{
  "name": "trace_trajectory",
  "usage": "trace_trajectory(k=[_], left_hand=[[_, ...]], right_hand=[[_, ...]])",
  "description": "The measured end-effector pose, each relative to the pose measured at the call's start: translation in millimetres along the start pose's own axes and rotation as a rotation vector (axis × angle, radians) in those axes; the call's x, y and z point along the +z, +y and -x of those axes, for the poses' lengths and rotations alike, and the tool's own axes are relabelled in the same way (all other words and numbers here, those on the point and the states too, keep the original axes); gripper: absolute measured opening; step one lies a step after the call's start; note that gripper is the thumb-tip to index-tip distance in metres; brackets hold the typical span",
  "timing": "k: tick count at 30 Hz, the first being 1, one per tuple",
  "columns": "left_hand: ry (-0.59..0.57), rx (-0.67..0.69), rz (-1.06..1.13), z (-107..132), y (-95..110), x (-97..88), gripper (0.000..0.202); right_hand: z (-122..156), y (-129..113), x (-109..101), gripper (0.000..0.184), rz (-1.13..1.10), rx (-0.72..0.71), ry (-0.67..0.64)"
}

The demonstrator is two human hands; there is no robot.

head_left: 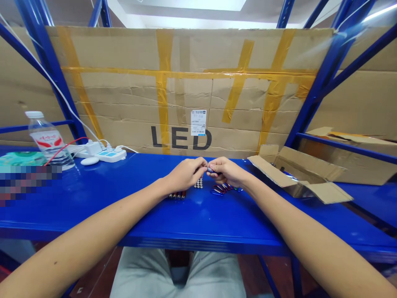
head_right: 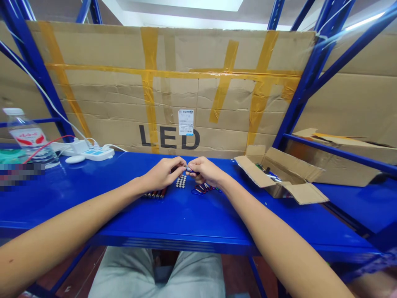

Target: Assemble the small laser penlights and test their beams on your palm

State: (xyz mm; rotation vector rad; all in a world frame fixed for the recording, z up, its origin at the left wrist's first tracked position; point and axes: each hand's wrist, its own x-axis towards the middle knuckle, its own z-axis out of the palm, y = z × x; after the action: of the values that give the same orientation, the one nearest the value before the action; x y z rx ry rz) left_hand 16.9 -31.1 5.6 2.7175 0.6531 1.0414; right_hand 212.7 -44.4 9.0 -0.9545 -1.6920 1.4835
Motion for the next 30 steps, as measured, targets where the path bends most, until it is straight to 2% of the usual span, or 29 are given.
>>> trace_trajectory(k=[5,11,17,26,30], left_hand=[[-0.074,0.027,-0.093,2,3,0.8,0.014],[-0.081,0.018,-0.091,2,5,2.0,0.014],[-0.051,-0.009,-0.047,0,6,3.2,0.013],[-0.014,-0.014,-0.052,0,-5,5.1,0.014],[-0.026,-0.017,-0.059,-1,-7,3.7,0.014]], right_hand=[[4,-3,-5,0.014,-0.135,0.151,-0.131],[4,-5,-10,0.01,-0.212,0.232,-0.192],[3,-5,-9,0.01,-0.205,0.192,-0.148],[-2,-1,-3,0.02,-0.072,0.078,0.027],[-2,0,-3,0.021,-0.034,0.07,0.058]])
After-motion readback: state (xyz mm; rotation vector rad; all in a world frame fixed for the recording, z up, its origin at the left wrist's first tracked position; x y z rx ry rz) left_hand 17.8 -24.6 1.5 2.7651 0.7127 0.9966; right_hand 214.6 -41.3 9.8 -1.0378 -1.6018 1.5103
